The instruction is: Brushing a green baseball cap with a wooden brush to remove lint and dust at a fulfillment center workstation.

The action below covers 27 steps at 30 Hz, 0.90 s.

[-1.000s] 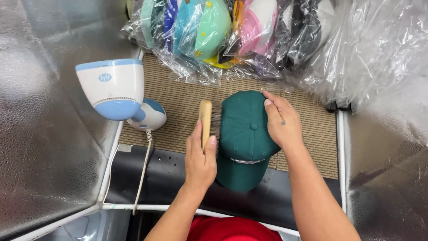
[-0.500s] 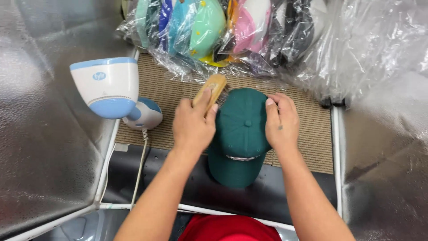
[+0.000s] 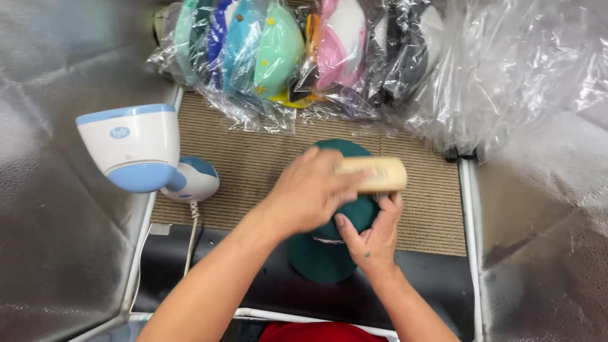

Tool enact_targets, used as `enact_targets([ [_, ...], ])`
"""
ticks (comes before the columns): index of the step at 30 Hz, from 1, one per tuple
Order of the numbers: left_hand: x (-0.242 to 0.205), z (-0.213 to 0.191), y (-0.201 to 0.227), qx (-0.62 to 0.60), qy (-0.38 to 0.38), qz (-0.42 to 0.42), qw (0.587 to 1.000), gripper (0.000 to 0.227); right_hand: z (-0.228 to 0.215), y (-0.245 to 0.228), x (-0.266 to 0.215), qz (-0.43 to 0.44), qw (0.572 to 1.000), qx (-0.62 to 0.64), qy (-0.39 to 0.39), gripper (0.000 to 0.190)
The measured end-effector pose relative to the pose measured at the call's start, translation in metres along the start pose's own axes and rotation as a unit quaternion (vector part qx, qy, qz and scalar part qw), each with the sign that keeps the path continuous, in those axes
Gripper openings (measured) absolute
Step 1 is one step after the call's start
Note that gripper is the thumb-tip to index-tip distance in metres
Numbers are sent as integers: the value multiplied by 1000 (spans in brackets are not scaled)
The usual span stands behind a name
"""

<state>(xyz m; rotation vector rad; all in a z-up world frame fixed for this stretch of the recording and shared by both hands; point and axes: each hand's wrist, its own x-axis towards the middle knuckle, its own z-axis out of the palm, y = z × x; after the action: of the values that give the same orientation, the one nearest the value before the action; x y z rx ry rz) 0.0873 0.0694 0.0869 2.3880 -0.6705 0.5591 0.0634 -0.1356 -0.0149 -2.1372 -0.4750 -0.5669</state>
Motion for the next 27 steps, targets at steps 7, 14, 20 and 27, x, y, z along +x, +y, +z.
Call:
enact_targets([
  [7,48,74,-144,-2,-227,-356,906,43,-2,-10,7,33,999,27,12,72],
  [14,69,7,-78,11,-232,-336,913,42,1,-12,9,40,999,35,13,71],
  [20,40,37,-122,-25,-229,-360,904,42,1,-8,6,24,999,39,13,70],
  [27,33,-25,18,59,19,-155,986,43,-4,-5,14,-13,1000,22,13,39],
])
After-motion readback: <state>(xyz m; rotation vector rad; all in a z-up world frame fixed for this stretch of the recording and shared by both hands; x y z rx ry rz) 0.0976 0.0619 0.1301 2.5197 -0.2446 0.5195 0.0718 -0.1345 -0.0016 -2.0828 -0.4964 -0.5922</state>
